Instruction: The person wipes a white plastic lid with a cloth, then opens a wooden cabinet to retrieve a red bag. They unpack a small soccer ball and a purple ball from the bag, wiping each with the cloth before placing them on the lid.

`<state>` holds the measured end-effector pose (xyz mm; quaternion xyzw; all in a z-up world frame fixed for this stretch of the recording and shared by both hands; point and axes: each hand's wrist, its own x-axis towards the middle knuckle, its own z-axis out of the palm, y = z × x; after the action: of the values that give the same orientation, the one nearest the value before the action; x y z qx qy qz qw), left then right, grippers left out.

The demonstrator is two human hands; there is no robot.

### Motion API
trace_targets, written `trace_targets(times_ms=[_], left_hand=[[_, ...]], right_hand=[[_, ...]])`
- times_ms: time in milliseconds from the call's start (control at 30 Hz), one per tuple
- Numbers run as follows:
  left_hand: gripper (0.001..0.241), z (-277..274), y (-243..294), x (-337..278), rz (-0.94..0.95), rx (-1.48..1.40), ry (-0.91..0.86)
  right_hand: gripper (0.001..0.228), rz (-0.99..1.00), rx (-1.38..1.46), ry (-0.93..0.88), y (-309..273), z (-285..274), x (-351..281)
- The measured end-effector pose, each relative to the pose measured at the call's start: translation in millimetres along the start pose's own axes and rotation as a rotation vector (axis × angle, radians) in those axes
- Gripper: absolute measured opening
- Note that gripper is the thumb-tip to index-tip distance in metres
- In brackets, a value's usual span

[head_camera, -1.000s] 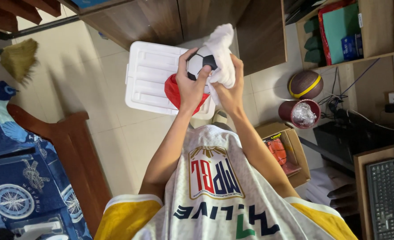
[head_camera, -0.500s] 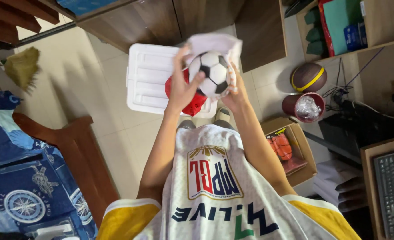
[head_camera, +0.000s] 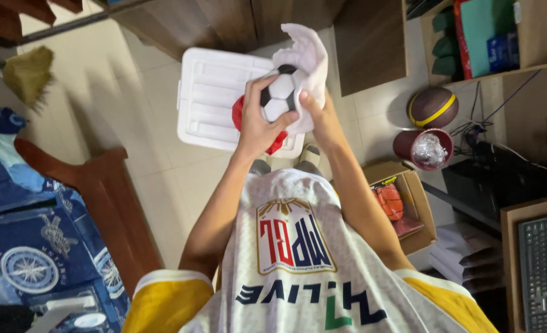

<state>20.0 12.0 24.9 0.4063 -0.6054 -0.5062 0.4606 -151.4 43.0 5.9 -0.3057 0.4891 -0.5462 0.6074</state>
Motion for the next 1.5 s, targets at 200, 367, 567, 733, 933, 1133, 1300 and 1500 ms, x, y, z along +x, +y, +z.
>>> trace_targets(times_ms=[200,367,567,733,933,1133,1300,1500], left_hand=[[0.076,-15.2,25.5,7.6,0.068,0.158,-0.014],[0.073,-33.4,21.4,9.7,0.099,-0.048,-0.022],[0.07,-43.3,3.3,2.1,-0.064,-0.371,0.063],[0.067,-60.9,-6.8,-2.3,-0.092,-0.348,0.18],[0.081,-80.8,-7.2,-5.3,-0.068,-0.35,0.087],[0.108,-78.3,-17.0,-9.3,-0.055,-0.305,0.02],[0.074,-69.4,-31.3,-22.3,-0.045,-0.048,0.114],[0.063,-81.5,-68.5,-29.9,-0.357,-0.357,0.32]], right_hand=[[0.053,-0.06,0.057,0.033,-0.2,12.8,13.7],[0.043,-0.039,0.192,0.159,39.5,1.4,22.9],[0.044,0.022,0.281,0.137,85.4,-8.2,24.4],[0.052,-0.054,0.345,-0.11,53.5,36.0,9.3],[0.044,-0.052,0.113,-0.085,47.5,58.7,12.9],[0.024,-0.118,-0.088,0.243,42.3,92.4,6.8],[0.028,-0.333,-0.282,0.205,60.6,85.3,3.9],[0.049,0.093,0.022,0.304,40.4,54.1,19.7]])
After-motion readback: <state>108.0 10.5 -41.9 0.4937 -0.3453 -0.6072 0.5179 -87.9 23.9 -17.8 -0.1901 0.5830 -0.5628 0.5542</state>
